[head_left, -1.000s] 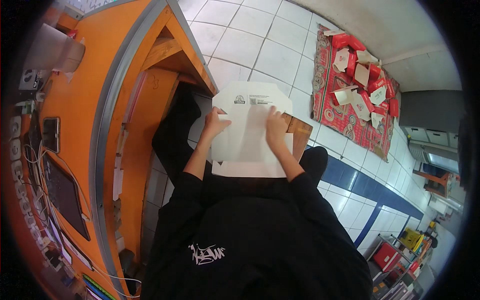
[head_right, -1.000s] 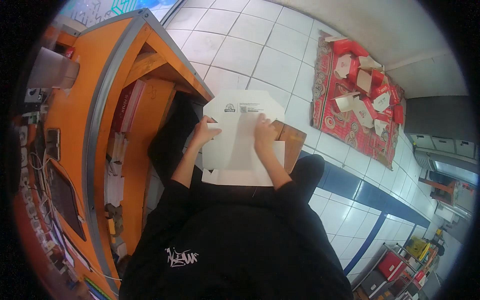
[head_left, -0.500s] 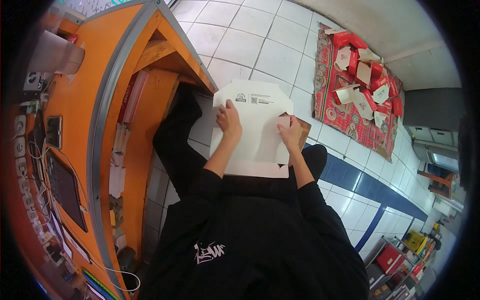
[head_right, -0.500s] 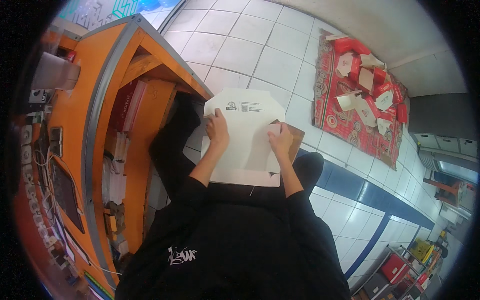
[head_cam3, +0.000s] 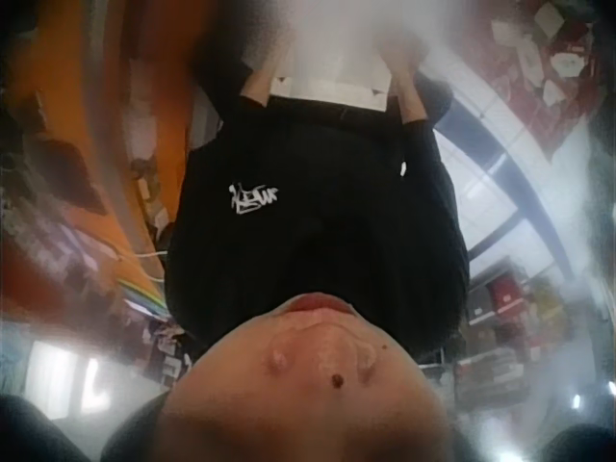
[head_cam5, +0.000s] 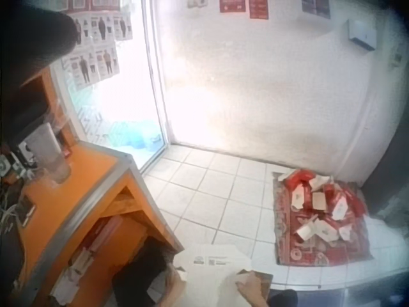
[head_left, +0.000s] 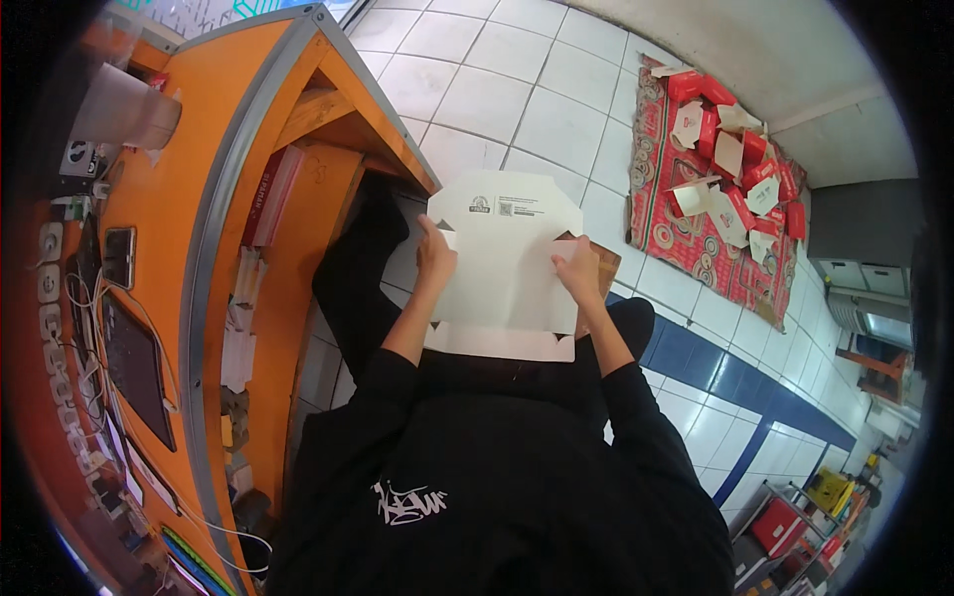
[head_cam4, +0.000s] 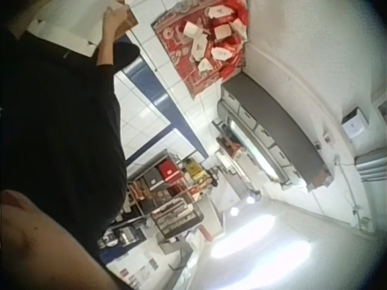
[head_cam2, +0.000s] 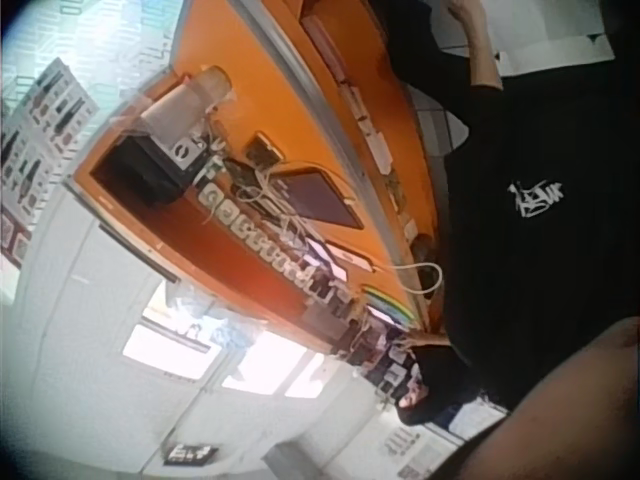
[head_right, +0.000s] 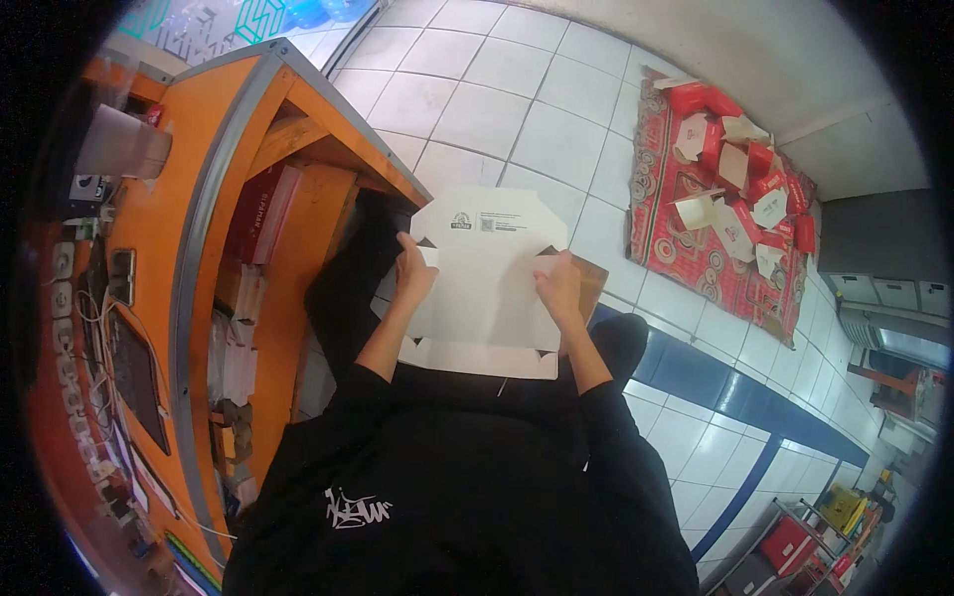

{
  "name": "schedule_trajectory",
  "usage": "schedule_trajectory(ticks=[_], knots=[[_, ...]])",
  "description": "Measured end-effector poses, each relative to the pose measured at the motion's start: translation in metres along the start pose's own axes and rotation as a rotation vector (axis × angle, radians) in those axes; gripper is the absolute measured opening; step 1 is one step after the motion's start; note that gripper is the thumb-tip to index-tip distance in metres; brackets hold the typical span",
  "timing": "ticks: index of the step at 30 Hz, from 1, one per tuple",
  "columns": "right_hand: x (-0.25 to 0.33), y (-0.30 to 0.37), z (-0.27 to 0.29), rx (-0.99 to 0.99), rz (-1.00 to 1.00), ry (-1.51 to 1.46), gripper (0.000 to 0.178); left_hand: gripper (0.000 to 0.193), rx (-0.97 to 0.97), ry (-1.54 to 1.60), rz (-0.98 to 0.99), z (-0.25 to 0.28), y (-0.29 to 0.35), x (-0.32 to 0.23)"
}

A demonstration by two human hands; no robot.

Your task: The person assembles cardboard food boxes by hand. The person takes flat cardboard templates and folds the sides and tabs to form rectangular boxes, repeating the process for multiple boxes and placing the assembled ones onto a stack.

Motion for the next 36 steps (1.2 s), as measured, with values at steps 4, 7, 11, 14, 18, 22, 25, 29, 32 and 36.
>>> schedule_trajectory(ticks=[4,7,11,14,18,22,25,29,32,36], knots=[[0.103,0.016,0.020,-0.202,0.155,0.534,0.085,0.060,0.125,-0.088,-0.124,0.032,0.009,-0.006],[0.142,-0.023,0.001,-0.157,0.442,0.643,0.095,0.064,0.148,-0.104,-0.104,0.030,0.011,-0.003],[0.155,-0.076,-0.020,0.290,0.432,0.818,0.096,0.062,0.203,-0.268,-0.003,0.023,0.025,-0.043],[0.168,-0.075,-0.026,0.207,0.486,0.797,0.084,0.046,-0.310,-0.781,-0.468,0.010,0.047,-0.042],[0.163,-0.044,-0.027,0.003,0.657,0.652,0.075,0.040,-0.166,-0.548,-0.736,-0.035,0.075,-0.018],[0.144,-0.011,-0.018,-0.304,0.799,0.479,0.056,0.036,-0.166,-0.648,-0.748,-0.042,0.077,-0.024],[0.124,0.019,-0.012,-0.439,0.796,0.405,0.040,0.033,-0.138,-0.727,-0.777,-0.044,0.069,-0.028],[0.111,0.055,-0.005,-0.496,0.715,0.351,0.023,0.027,-0.050,-0.718,-0.765,-0.042,0.065,-0.031],[0.117,0.072,-0.002,-0.479,0.729,0.379,0.017,0.026,0.050,-0.463,-0.674,-0.029,0.063,-0.038],[0.134,0.110,-0.017,-0.409,0.770,0.503,0.013,0.026,0.047,-0.208,-0.661,-0.032,0.057,-0.017]])
Point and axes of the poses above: each hand's wrist, its own y-axis away from the middle knuckle, its own z-axis out of the back of the hand, x = y × z, the point moved 2 cm from there along -y, towards the middle knuckle, and after that the axes turned 7 degrees about -z, right-handed, at the moved point
